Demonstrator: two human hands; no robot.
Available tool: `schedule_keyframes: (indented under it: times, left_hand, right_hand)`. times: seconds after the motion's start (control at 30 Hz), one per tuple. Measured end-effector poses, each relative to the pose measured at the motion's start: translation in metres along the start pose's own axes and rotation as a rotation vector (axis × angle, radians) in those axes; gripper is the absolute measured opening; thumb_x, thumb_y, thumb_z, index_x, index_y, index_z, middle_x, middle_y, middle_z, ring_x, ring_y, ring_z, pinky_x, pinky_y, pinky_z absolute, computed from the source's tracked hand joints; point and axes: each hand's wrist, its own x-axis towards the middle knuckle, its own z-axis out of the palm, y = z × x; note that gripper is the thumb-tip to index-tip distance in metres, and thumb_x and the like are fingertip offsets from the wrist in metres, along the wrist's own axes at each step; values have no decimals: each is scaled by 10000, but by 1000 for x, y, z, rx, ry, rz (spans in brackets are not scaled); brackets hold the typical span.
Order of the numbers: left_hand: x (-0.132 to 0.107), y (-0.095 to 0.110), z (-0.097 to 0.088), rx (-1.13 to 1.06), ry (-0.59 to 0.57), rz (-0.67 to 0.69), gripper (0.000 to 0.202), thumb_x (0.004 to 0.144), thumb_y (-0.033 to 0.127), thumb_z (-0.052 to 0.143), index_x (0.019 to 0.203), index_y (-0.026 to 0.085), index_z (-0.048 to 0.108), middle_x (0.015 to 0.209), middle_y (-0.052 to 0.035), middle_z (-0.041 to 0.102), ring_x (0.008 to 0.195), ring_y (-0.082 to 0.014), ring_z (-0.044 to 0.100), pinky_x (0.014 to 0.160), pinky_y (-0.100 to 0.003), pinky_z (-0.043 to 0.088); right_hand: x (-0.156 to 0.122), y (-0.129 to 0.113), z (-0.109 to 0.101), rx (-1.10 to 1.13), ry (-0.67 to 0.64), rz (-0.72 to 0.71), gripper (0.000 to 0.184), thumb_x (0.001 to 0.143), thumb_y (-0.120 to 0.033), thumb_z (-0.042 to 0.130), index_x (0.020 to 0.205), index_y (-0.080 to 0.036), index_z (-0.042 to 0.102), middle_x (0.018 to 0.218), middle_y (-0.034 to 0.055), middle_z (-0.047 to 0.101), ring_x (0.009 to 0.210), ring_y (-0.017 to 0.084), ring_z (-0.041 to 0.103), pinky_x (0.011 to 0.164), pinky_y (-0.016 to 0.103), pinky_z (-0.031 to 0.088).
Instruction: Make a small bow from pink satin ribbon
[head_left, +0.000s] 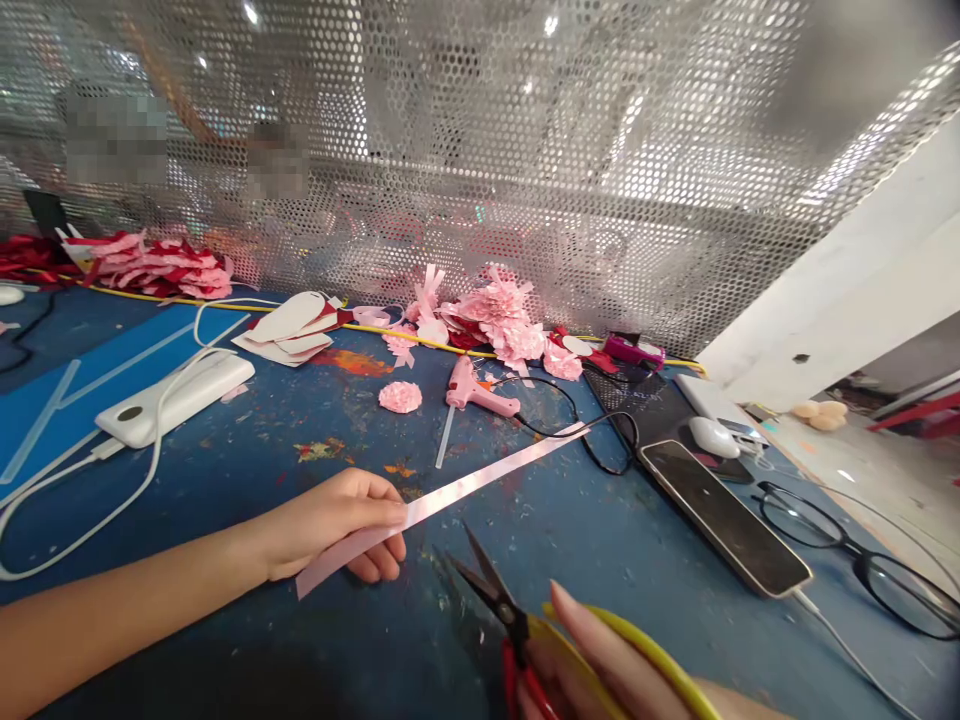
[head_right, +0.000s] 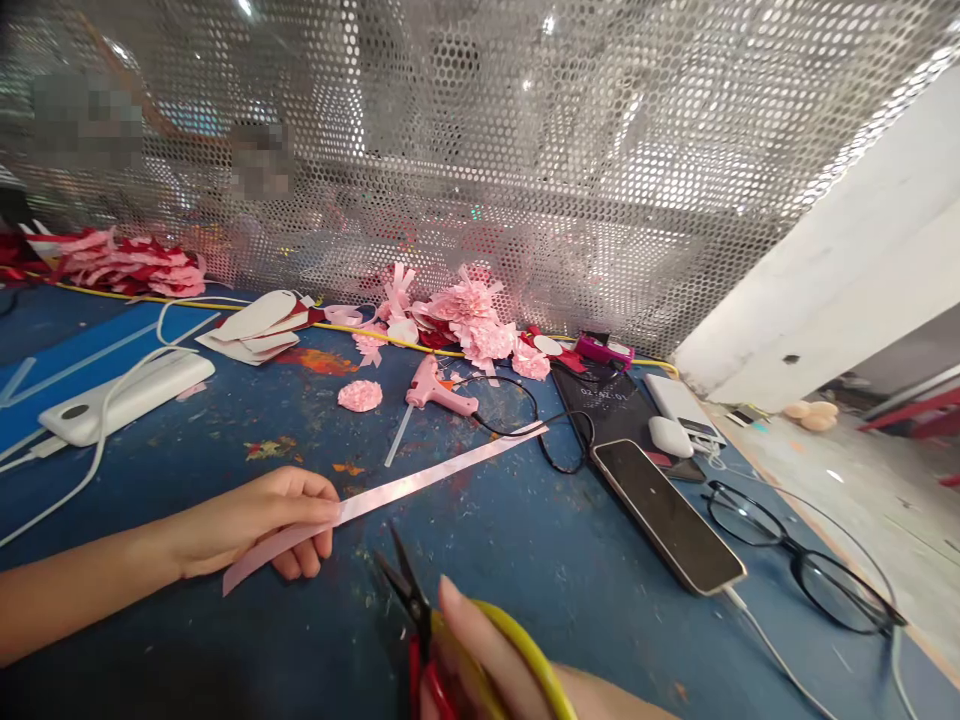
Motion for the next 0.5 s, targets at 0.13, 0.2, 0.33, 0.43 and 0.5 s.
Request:
schedule_keyframes:
  times: [0.13,0.2,0.33,0.43,0.5]
  left_hand:
    - [0,-5,1,-38,0,-8,305,729,436,616,756,143,535,668,-30,671,567,-129,643,508,-203,468]
    - [1,-6,-1,-31,4,-7,297,726,428,609,735,143,528,657,-31,670,557,-132,642,498,-205,465]
    - [1,-4,-9,-9,-6,6,238,743,373,565,699,144,518,656,-34,669,561,-145,649,508,-222,476]
    - [1,-2,-15,10,-6,31,193,748,328,532,684,147,514,655,-33,665,559,-148,648,506,-228,482]
    - [0,0,-18,5,8,52,172,744,309,518,678,151,504,640,-28,656,538,-140,634,474,-212,464]
  right_hand:
    - [30,-17,9,179,-43,189,791,796,-739,50,669,-133,542,565,30,488,443,73,429,419,178,310]
    - [42,-26,11,276,-39,261,777,771,-772,105,622,-132,518,484,3,445,390,64,405,404,171,295]
    - [56,-37,10,283,-23,259,744,756,-787,184,599,-132,501,421,-24,413,333,62,400,381,173,304]
    - [61,-38,6,221,-31,266,745,752,-785,206,583,-126,508,413,-23,411,333,68,419,366,170,273]
    - [61,-38,4,194,-55,266,749,746,-789,216,576,-121,508,411,-21,413,334,63,415,367,167,263]
